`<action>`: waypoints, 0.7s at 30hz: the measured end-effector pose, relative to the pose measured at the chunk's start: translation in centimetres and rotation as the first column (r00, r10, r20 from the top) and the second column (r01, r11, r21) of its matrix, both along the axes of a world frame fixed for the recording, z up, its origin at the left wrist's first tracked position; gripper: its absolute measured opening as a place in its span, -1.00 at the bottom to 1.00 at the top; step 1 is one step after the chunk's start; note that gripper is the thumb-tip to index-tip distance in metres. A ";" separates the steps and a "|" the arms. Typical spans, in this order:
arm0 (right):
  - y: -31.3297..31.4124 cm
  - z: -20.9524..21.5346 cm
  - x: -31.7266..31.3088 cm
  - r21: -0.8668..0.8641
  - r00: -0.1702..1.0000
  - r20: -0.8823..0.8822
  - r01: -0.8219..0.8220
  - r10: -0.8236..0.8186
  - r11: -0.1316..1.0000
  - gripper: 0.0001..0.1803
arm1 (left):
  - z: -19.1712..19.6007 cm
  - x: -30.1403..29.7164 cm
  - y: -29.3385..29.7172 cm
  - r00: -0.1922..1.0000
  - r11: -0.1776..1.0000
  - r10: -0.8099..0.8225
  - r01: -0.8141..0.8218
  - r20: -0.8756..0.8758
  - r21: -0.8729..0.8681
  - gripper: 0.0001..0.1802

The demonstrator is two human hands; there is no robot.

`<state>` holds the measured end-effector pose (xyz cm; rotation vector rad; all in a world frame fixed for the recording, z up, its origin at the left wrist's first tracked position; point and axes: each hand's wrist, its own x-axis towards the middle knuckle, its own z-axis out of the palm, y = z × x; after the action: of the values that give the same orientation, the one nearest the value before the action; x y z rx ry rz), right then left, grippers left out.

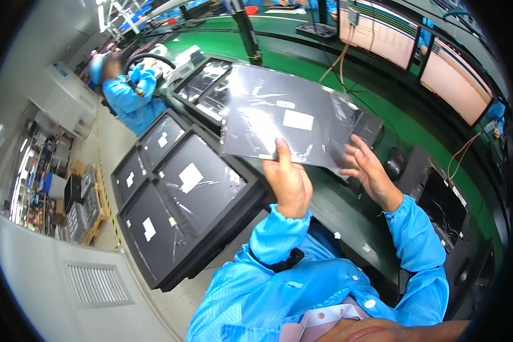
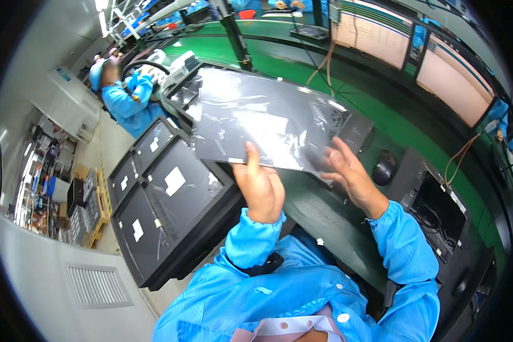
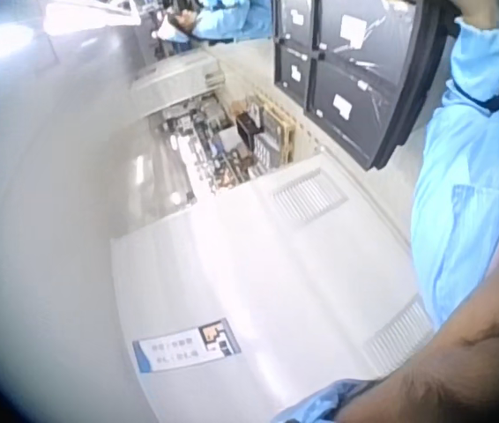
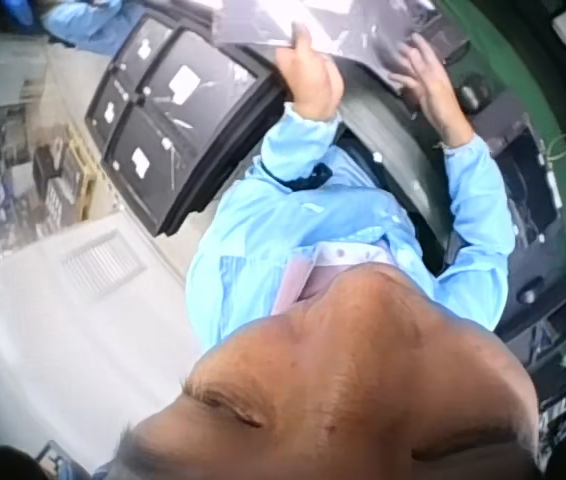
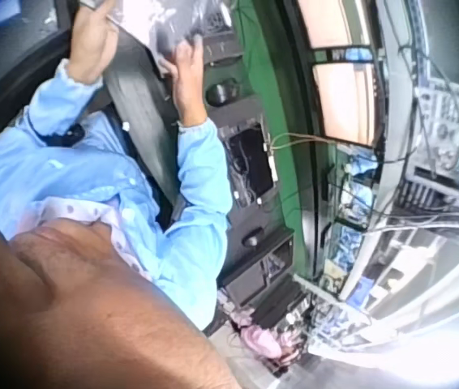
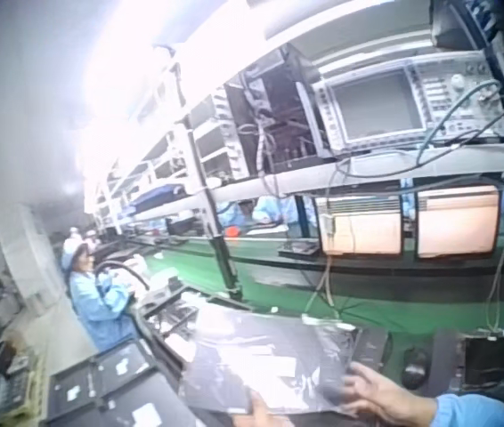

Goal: Assembling, inspecting, and marking tablet components on a factory production line.

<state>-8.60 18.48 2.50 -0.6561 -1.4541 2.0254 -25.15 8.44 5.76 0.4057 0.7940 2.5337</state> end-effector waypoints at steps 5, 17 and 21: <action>-1.4 1.1 -7.5 -0.182 0.977 -0.214 -0.056 0.016 0.982 -0.40 | -1.4 -3.8 -1.4 0.972 0.977 -0.211 0.211 -0.106 -0.005 -0.37; 4.0 -4.3 -30.6 -0.316 0.975 -0.175 -0.186 0.136 0.930 -0.46 | -12.5 -0.3 -6.8 0.219 0.830 -0.427 -0.289 -0.877 -0.476 -0.48; 5.4 -4.1 -22.3 0.444 0.955 0.265 0.000 -0.131 0.896 -0.43 | -12.9 -1.0 -5.3 0.174 0.865 -0.343 -0.324 -0.923 -0.382 -0.58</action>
<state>-30.85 23.87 -1.62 -0.8114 -1.9514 1.5078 -26.16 3.10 -7.16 1.9824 1.8284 1.5239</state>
